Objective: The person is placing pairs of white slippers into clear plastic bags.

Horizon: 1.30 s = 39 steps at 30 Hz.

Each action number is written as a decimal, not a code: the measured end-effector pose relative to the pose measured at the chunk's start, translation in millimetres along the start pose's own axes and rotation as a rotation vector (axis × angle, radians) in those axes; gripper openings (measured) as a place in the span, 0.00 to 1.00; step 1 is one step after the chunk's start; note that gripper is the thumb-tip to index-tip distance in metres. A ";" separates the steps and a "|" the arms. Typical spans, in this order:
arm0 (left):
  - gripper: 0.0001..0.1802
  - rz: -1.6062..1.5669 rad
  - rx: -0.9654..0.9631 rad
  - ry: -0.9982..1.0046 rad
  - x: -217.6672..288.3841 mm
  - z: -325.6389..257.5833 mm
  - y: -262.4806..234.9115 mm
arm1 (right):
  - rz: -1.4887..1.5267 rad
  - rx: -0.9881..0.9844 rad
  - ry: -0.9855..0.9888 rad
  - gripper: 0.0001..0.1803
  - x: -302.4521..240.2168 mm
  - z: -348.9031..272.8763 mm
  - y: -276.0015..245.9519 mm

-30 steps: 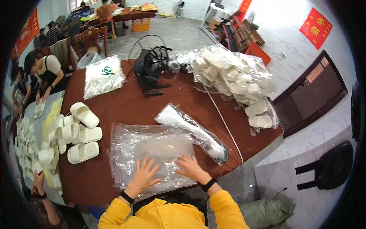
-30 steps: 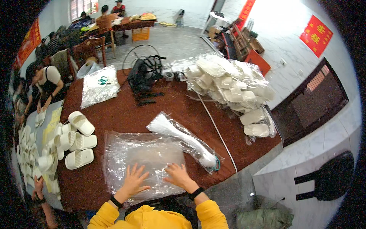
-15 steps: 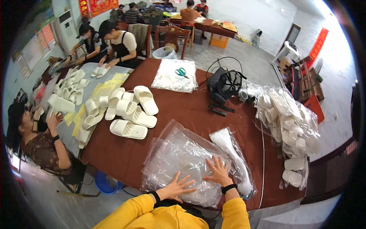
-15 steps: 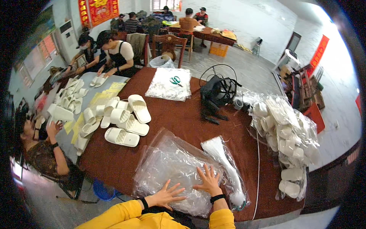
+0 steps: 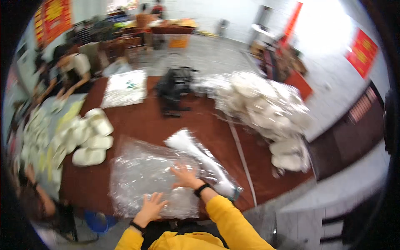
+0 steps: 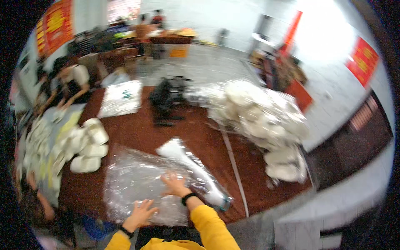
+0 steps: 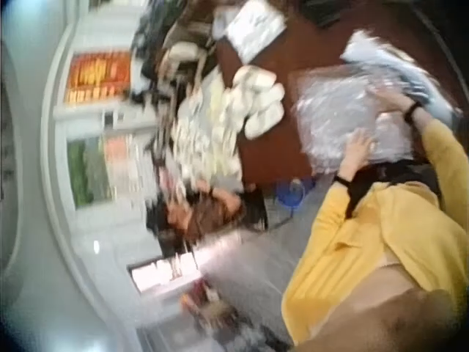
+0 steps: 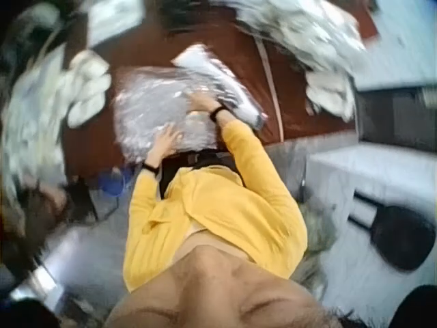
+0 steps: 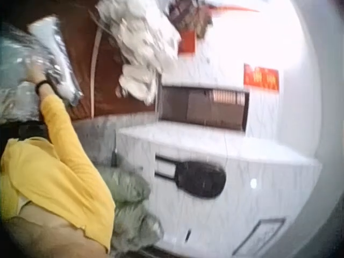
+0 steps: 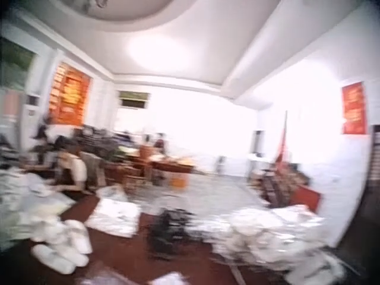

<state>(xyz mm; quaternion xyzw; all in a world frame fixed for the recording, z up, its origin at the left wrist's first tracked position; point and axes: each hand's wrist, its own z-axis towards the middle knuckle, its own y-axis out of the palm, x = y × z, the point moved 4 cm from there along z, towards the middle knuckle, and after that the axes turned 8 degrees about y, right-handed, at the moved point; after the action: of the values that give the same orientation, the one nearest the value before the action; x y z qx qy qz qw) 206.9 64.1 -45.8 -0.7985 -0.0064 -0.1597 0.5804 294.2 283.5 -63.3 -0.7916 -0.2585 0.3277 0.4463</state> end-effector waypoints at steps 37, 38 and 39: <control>0.14 -0.289 0.252 -0.176 198.5 163.8 -169.7 | 1.718 1.009 1.149 0.65 662.2 -390.0 -98.4; 0.14 -0.277 0.257 -0.204 207.4 176.2 -167.2 | 1.805 1.085 0.845 0.66 664.7 -365.6 -93.4; 0.13 -0.308 0.256 -0.103 222.8 196.2 -160.8 | 1.673 1.121 0.874 0.66 685.4 -368.5 -74.7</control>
<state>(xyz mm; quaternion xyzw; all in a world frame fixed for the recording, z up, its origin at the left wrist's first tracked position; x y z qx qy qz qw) 435.5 259.8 107.4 -0.7150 -0.1781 -0.2034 0.6447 1008.2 601.5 -52.7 -0.4493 0.7262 0.2889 0.4327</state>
